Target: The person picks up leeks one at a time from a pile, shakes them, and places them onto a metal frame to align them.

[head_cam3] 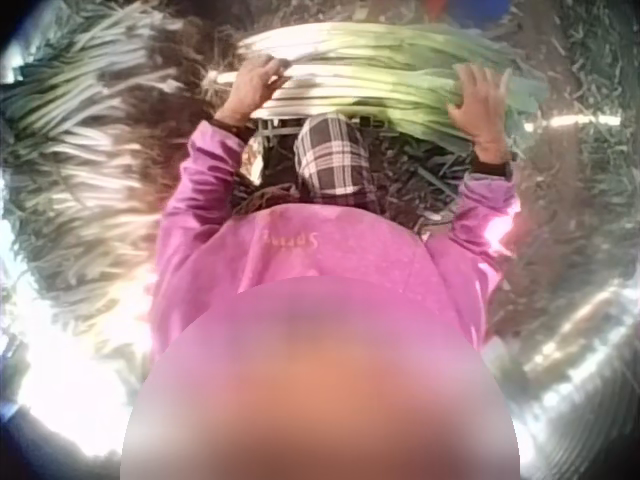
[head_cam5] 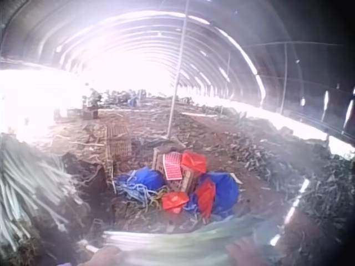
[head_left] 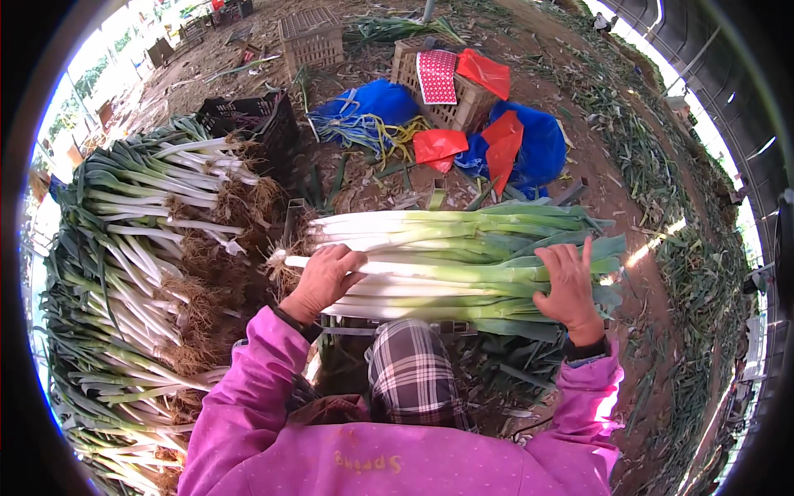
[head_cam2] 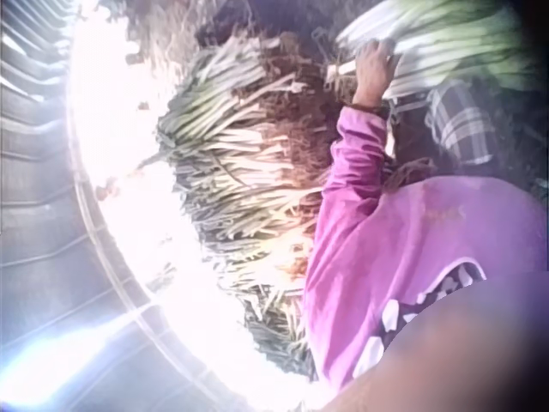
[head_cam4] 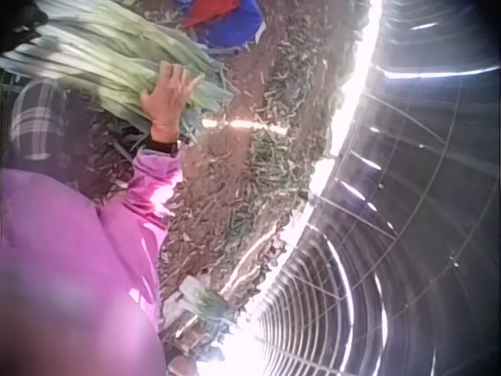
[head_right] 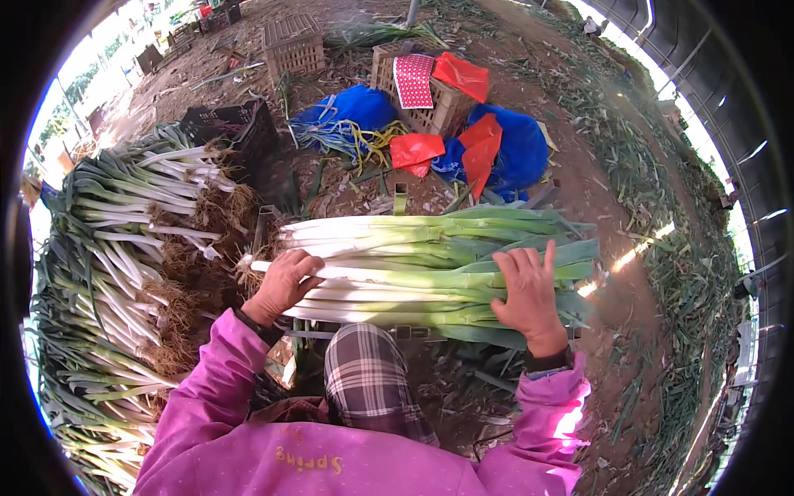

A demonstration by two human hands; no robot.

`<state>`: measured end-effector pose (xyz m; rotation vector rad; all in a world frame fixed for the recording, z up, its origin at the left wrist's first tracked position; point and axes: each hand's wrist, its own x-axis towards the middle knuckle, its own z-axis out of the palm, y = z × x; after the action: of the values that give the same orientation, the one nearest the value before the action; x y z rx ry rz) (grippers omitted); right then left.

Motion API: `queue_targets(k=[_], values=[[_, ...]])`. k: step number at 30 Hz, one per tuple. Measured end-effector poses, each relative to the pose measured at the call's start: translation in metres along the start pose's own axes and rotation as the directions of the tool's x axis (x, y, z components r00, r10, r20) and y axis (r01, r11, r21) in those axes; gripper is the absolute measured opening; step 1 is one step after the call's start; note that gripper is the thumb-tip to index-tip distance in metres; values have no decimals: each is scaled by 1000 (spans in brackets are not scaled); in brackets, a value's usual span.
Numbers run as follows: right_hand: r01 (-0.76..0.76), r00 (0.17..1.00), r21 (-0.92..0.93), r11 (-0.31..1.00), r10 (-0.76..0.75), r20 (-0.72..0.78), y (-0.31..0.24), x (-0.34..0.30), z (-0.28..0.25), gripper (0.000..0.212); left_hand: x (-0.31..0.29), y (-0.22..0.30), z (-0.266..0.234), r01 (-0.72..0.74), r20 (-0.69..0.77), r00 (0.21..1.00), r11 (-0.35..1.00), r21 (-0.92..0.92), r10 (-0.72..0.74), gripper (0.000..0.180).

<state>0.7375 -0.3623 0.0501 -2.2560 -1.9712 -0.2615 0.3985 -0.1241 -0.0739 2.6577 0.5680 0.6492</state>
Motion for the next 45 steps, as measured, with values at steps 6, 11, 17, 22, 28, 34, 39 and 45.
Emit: queue_targets(k=[6,11,17,22,28,34,39,45], values=[[-2,1000,3,1000,2,-26,15,4,19,54,4,-10,23,51,48,998,997,-64,-48,23],[27,995,27,999,-24,-98,26,62,49,51,34,-54,40,117,-147,982,993,-16,-118,26],[-22,999,7,1000,22,-44,44,99,160,56,52,-112,92,328,-62,945,929,171,-323,31],[-55,998,47,997,56,-22,47,113,181,57,45,-135,101,389,2,918,903,183,-396,39],[-79,983,97,992,61,173,61,123,181,50,52,-137,96,408,117,895,897,171,-429,43],[-110,966,92,990,84,246,62,129,192,52,56,-148,99,406,222,874,901,152,-431,47],[-153,944,162,975,96,315,60,127,179,64,55,-137,95,400,283,837,876,269,-469,54],[-60,985,26,998,55,164,58,113,164,71,59,-109,97,207,137,966,975,82,-217,46]])
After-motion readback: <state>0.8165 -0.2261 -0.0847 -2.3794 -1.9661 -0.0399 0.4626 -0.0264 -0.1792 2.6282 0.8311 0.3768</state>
